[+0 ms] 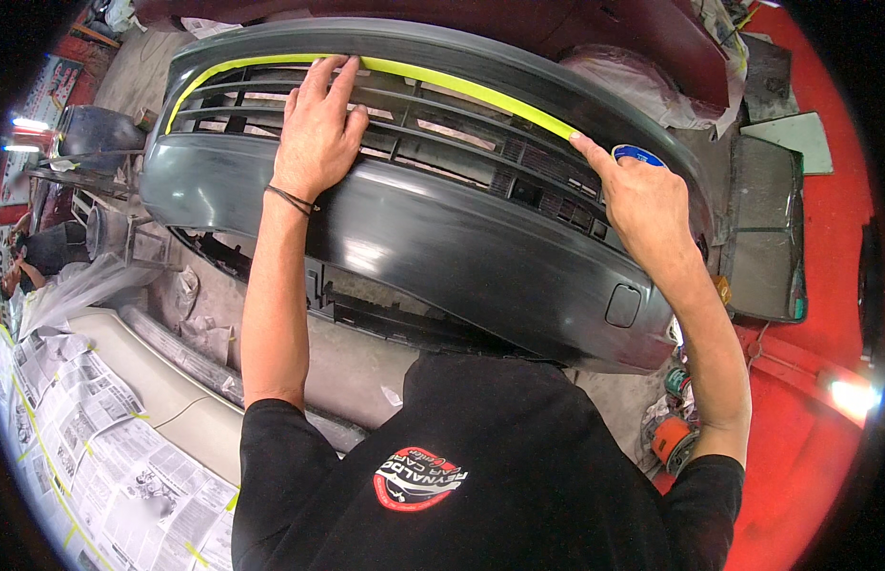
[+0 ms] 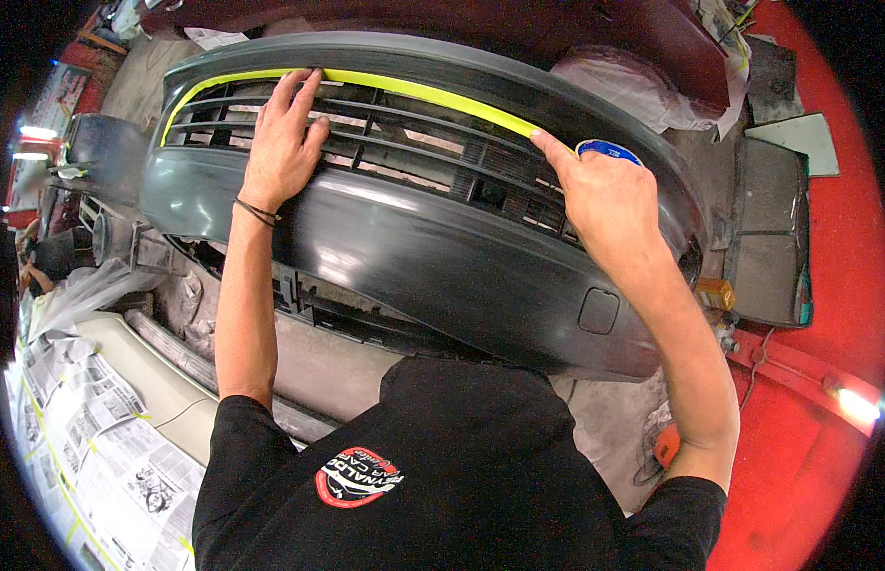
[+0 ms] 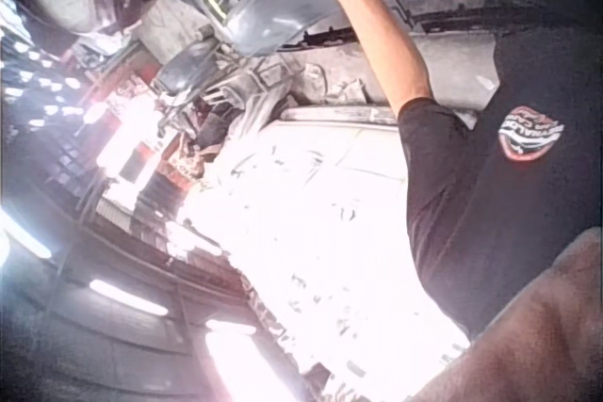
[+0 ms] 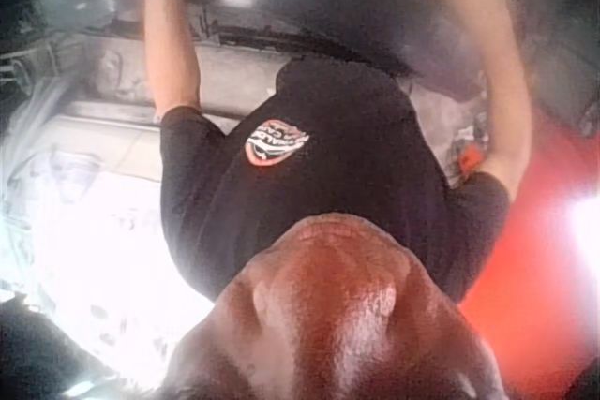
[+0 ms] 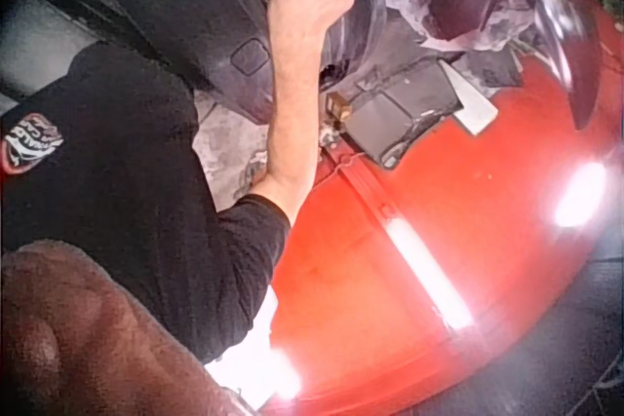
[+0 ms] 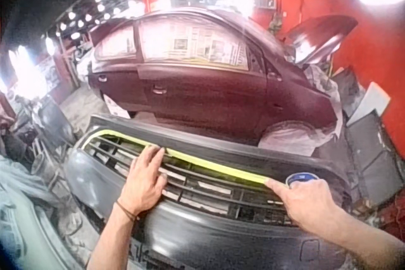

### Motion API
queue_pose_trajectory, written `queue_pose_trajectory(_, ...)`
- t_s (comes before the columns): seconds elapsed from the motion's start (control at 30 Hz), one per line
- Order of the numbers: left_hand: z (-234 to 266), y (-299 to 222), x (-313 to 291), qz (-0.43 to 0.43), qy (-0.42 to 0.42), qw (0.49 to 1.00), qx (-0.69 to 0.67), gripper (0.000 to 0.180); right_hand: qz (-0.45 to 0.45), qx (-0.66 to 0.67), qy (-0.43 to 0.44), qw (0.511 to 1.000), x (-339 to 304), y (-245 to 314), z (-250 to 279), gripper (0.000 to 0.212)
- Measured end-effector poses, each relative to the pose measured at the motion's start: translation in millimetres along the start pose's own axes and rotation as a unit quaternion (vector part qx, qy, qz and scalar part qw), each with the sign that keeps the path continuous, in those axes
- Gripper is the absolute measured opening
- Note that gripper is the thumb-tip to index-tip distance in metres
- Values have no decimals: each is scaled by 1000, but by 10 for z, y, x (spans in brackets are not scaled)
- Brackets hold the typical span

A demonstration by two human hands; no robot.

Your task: The person applies yellow masking tape to the edges and grille of a detached car bumper. They smooth the tape along the contours to protect specific areas during the preparation phase.

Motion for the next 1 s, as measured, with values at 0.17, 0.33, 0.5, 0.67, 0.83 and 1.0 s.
queue_pose_trajectory(0.17, -15, 15, -11, 2, 0, 1000, 7, 63, -12, 2, 8, 1000, 26, 17, 26, 59)
queue_pose_trajectory(0.33, -15, -2, -3, -10, -9, 1000, 20, 63, -8, -4, -5, 1000, 68, 31, -7, 58)
queue_pose_trajectory(0.5, -13, -148, 6, -38, -10, 999, 21, 62, -11, -6, -5, 1000, 82, 66, 36, 57)
queue_pose_trajectory(0.67, -164, -647, 64, -82, -17, 996, -19, 65, -15, -12, -12, 1000, 61, 79, 34, 57)
queue_pose_trajectory(0.83, -443, -1473, 98, -143, 18, 985, -99, 63, -10, -7, -25, 1000, 60, 44, -42, 56)
queue_pose_trajectory(1.0, -463, -1472, 125, -131, 11, 984, -118, 67, -10, -6, -21, 1000, 63, 26, -35, 57)
Point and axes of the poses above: each hand's wrist, its own x-axis towards the middle knuckle, its own z-axis out of the back of the hand, y = z × x, the point moved 2 cm from there along x, towards the middle knuckle, and after that the axes turned 8 degrees about -x, right-handed, at the moved point
